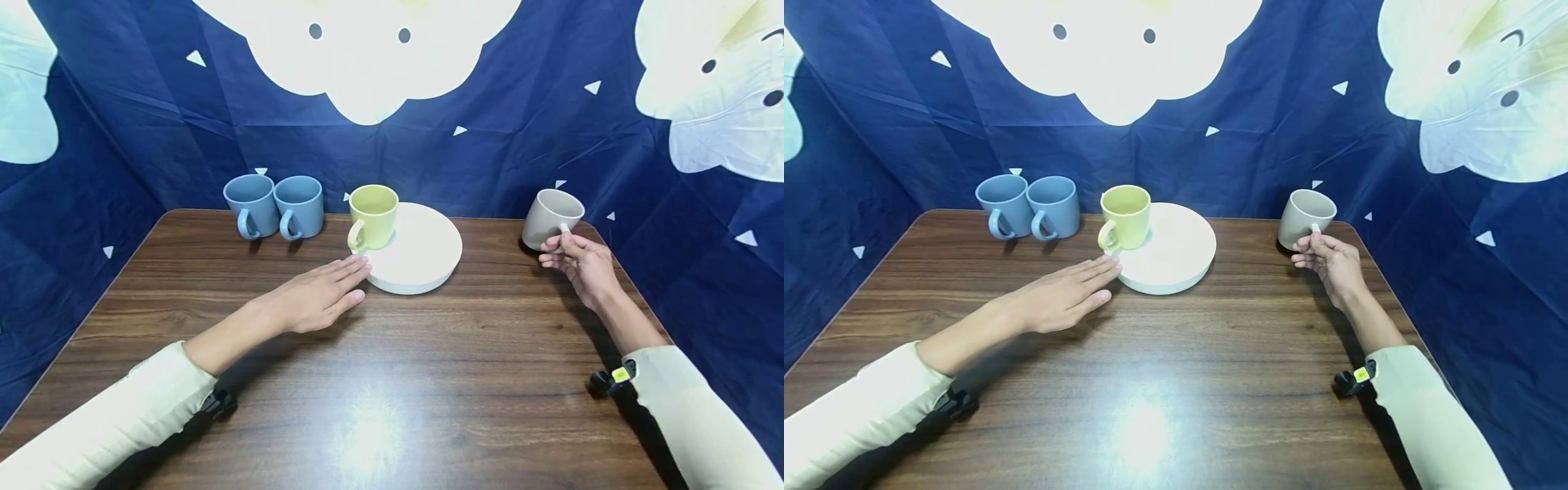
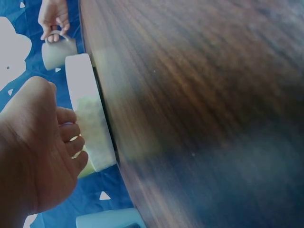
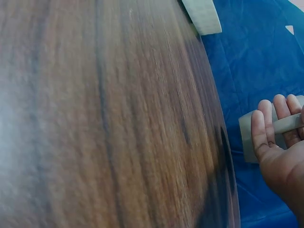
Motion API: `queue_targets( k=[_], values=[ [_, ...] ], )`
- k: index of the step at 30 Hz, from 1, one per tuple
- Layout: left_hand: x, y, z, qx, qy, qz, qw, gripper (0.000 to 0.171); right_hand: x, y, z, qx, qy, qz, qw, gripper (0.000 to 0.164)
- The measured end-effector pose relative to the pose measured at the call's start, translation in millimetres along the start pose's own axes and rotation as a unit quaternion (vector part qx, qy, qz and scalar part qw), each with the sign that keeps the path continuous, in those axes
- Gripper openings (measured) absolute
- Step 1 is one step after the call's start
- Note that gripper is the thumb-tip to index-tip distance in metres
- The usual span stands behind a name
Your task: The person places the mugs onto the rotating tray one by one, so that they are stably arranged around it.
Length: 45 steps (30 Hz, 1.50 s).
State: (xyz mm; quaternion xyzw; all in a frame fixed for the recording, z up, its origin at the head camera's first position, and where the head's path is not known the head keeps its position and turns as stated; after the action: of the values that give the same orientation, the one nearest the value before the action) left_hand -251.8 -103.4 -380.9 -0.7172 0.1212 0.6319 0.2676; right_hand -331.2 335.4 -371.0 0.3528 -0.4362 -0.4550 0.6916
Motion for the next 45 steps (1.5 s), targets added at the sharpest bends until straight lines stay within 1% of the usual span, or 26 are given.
queue_targets(
  k=[9,18,24,38,45],
  values=[
    [0.9,0.8,-0.7,-0.002,0.001,-0.006,1.0000,0.064,11.6,0.8,-4.4,-0.011,0.016,0.008,1.000,0.033],
    [0.3,3.5,-2.3,-0.007,0.003,-0.005,1.0000,0.064,23.8,0.8,-7.2,-0.011,0.025,-0.002,1.000,0.030],
    [-0.2,3.2,-1.8,-0.004,0.002,-0.005,1.0000,0.064,31.2,2.6,-8.2,-0.017,0.032,-0.003,0.999,0.030],
    [-0.8,3.9,-1.3,-0.004,-0.002,-0.004,1.0000,0.064,53.1,7.3,-10.7,-0.037,0.053,0.003,0.998,0.029],
    [-0.9,3.1,-1.4,-0.003,-0.002,-0.005,1.0000,0.064,66.9,5.3,-12.2,-0.037,0.067,0.000,0.997,0.030]
  ],
)
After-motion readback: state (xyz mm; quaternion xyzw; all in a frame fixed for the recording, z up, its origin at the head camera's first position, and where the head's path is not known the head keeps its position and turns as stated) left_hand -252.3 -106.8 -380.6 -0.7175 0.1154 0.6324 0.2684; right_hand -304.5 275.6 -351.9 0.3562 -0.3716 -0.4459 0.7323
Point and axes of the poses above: each hand's wrist, its own z-axis towards the middle knuckle, its own x-axis out of the palm, y = z × x, the point moved 10 cm from there along z, towards the middle knuckle, and after that the axes turned 13 degrees about -x, right-handed, at the moved point
